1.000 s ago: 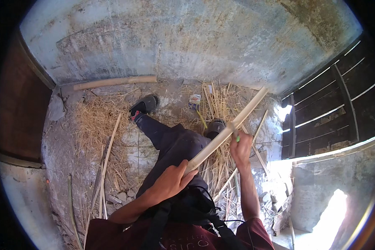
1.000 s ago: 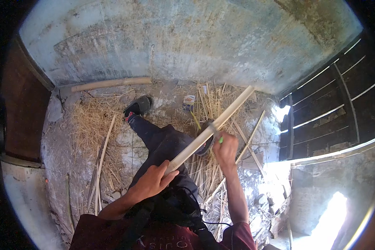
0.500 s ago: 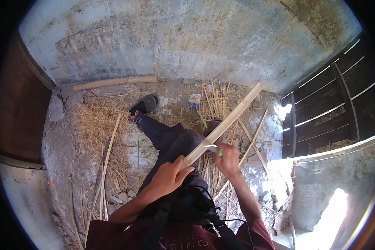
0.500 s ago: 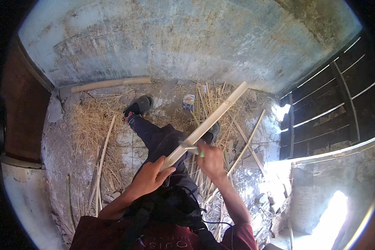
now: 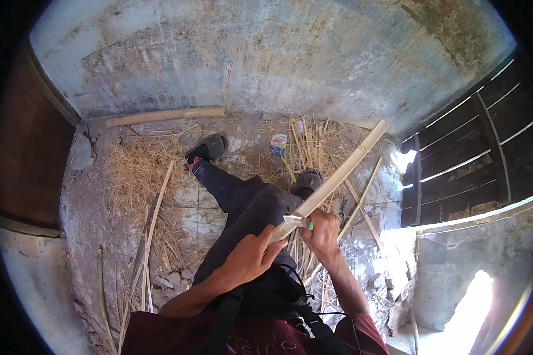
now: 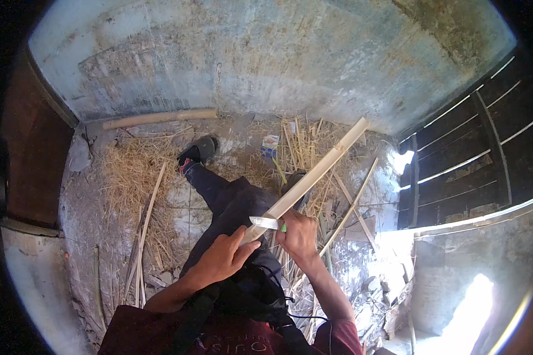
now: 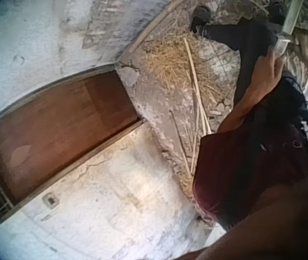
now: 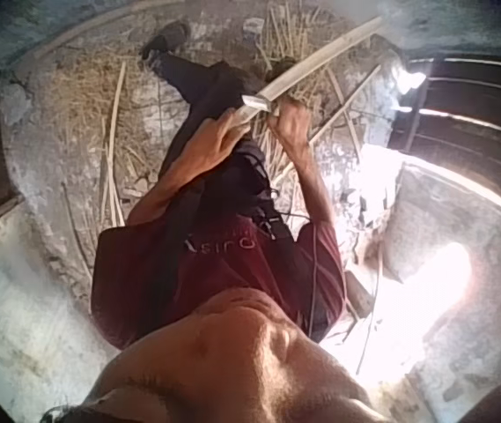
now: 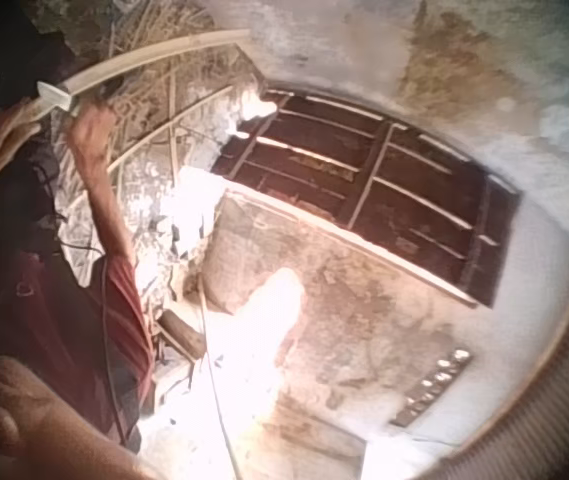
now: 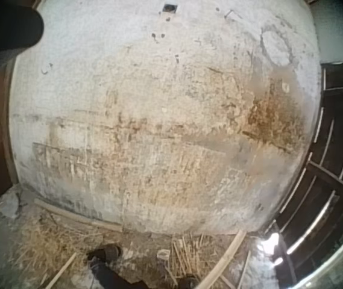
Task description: The person whittles and shapes a long piece of bamboo using a knife.
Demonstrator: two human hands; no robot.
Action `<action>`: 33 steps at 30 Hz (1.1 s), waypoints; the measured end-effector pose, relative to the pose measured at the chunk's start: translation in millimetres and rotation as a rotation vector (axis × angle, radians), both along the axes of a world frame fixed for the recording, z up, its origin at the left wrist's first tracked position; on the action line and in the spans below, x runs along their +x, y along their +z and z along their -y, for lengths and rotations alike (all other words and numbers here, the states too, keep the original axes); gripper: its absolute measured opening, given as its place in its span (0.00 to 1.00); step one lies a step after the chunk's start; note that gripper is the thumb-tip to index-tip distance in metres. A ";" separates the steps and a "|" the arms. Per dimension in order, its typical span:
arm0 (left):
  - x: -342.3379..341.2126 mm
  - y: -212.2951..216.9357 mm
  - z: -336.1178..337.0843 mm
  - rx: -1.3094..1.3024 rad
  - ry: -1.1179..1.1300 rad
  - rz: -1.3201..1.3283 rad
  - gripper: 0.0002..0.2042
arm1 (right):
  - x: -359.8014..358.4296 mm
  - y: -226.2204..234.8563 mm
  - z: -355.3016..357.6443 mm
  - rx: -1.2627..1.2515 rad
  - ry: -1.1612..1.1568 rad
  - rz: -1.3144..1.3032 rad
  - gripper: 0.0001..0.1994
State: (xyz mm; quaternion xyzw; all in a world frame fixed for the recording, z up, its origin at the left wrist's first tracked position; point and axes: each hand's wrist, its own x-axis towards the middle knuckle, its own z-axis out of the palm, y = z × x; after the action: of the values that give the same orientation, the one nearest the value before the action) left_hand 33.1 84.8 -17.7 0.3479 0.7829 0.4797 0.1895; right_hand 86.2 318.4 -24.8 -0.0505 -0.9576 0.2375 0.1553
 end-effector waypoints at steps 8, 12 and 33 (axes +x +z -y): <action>-3.1 2.2 -1.9 0.036 0.001 -0.004 0.26 | -4.6 4.1 -5.5 0.066 -0.030 -0.026 0.18; -2.4 0.6 -2.7 0.024 0.027 -0.020 0.26 | -6.4 -1.2 -4.7 0.079 -0.076 -0.040 0.15; 0.4 -17.1 21.1 -0.106 -0.005 0.101 0.28 | -48.1 -5.5 -69.8 0.153 -0.336 -0.202 0.07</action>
State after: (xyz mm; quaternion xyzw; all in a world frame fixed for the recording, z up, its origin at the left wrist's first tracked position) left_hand 33.5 63.6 -34.8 0.3146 0.7959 0.4540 0.2479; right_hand 38.1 388.2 -30.4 -0.1735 -0.9305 0.1387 0.2912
